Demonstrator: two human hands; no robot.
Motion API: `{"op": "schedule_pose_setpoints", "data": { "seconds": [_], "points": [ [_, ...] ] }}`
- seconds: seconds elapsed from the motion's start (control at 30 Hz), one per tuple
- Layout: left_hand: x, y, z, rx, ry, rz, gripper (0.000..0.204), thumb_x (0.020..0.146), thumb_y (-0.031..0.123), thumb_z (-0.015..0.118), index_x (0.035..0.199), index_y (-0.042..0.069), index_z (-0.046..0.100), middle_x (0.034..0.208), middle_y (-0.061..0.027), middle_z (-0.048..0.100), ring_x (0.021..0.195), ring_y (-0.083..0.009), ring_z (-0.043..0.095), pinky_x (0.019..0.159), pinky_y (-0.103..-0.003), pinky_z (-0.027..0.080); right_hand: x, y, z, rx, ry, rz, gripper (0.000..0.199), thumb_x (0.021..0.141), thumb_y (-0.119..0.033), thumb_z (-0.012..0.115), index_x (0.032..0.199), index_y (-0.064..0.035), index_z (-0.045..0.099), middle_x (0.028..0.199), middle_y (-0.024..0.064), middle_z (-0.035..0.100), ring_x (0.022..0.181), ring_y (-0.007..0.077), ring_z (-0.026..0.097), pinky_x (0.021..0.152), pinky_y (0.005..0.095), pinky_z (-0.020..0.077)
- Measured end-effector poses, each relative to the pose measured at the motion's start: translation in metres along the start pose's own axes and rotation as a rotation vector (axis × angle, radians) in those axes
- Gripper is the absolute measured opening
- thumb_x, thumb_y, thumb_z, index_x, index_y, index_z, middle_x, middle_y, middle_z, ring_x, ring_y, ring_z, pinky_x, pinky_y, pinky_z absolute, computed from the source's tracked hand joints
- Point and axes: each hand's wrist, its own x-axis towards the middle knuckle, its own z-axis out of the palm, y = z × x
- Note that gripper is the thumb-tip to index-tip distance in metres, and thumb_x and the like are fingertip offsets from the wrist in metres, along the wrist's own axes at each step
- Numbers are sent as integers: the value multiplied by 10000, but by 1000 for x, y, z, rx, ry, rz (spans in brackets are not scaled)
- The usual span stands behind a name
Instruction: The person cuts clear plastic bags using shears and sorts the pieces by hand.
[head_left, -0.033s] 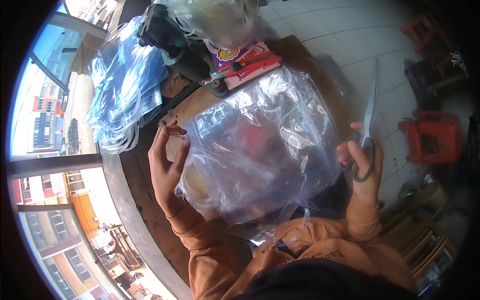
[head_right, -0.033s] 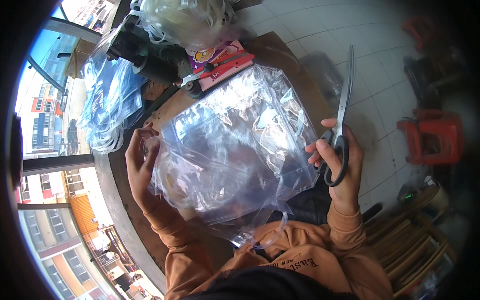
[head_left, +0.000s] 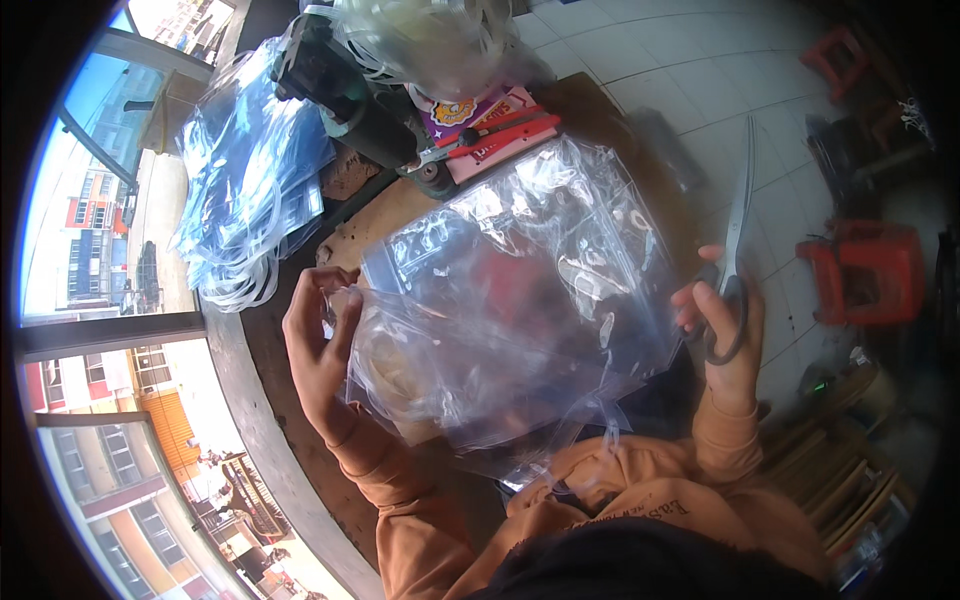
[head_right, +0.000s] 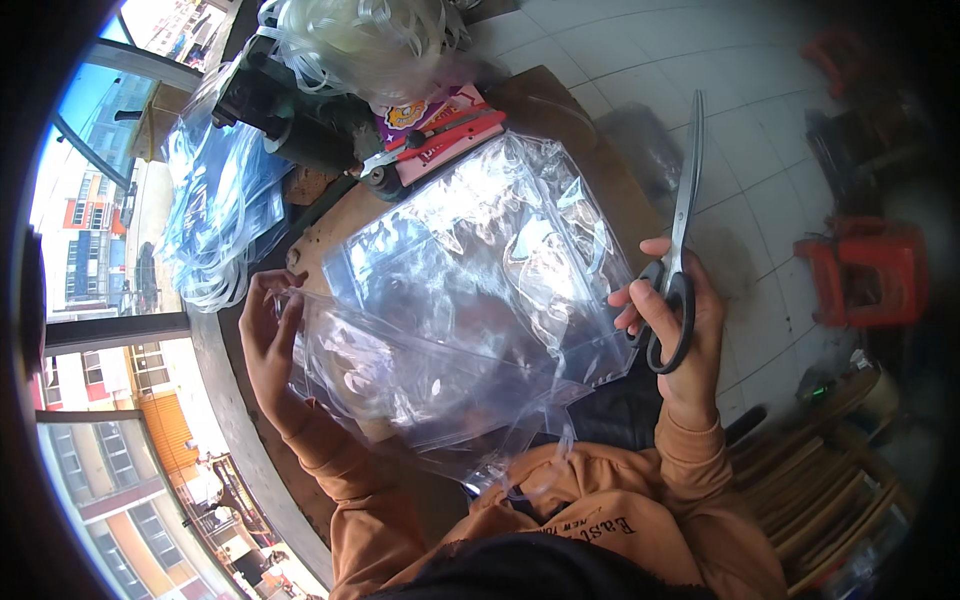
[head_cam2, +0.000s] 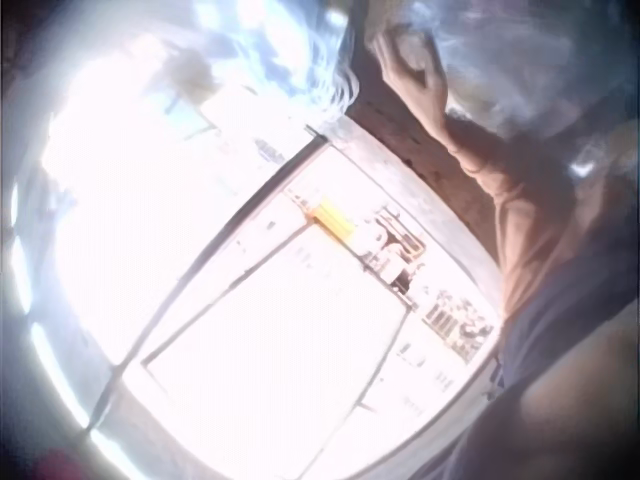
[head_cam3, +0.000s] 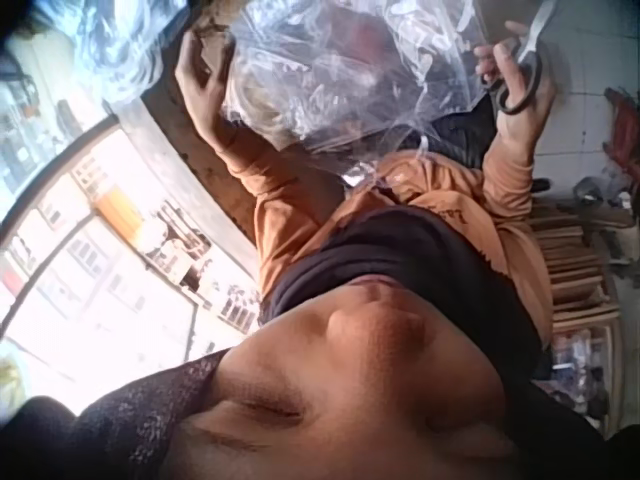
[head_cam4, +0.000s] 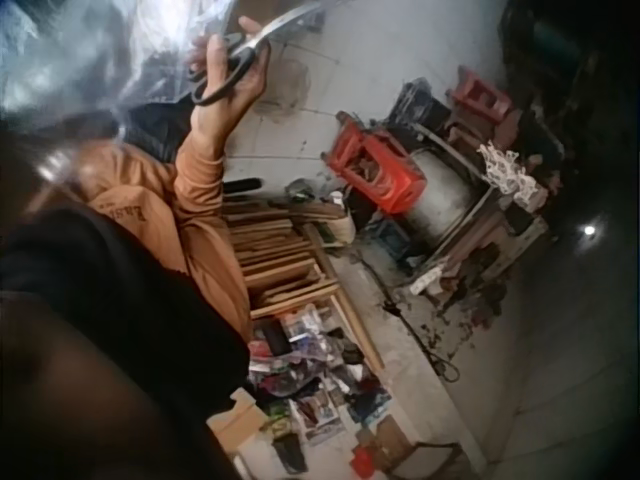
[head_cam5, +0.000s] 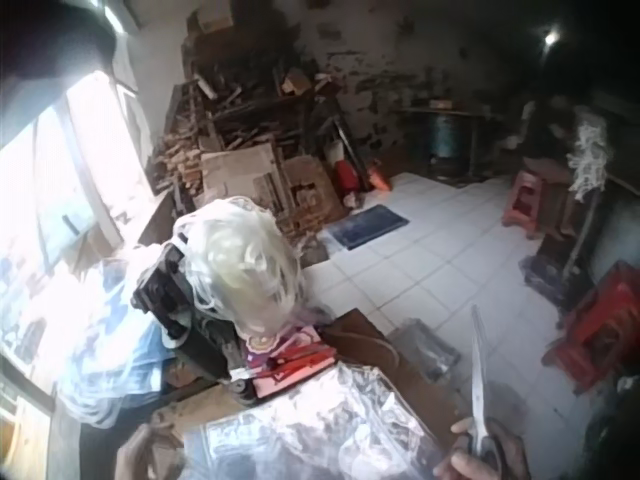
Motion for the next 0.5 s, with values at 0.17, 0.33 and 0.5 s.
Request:
{"op": "schedule_pose_setpoints", "data": {
  "seconds": [0.17, 0.33, 0.5],
  "points": [
    [-38, 14, -91, 129, 508, -93, 137, 835, 50, 593, 936, -15, 528, 778, -17, 524, 779, -95, 491, 723, -226, 430, 0, 4, 1, 45, -18, 26, 325, 814, -116, 596, 1107, -14, 501, 709, 88, 610, 570, 92, 557, 519, 195, 415],
    [-58, 83, -140, 1051, 1163, 189, 174, 794, 108, 660, 884, -27, 598, 835, -84, 640, 703, -143, 586, 673, -288, 499, 1, 12, 2, 118, -58, 68, 345, 809, -75, 606, 1126, -6, 489, 717, 68, 602, 596, 98, 571, 493, 202, 441],
    [-96, 88, -65, 874, 1303, 625, 152, 810, 79, 610, 829, -67, 570, 765, -138, 602, 633, -190, 582, 614, -320, 502, -9, 15, 9, 167, -205, 110, 355, 812, -66, 616, 1135, -9, 478, 736, 78, 614, 623, 101, 581, 509, 213, 468]
  ]
}}
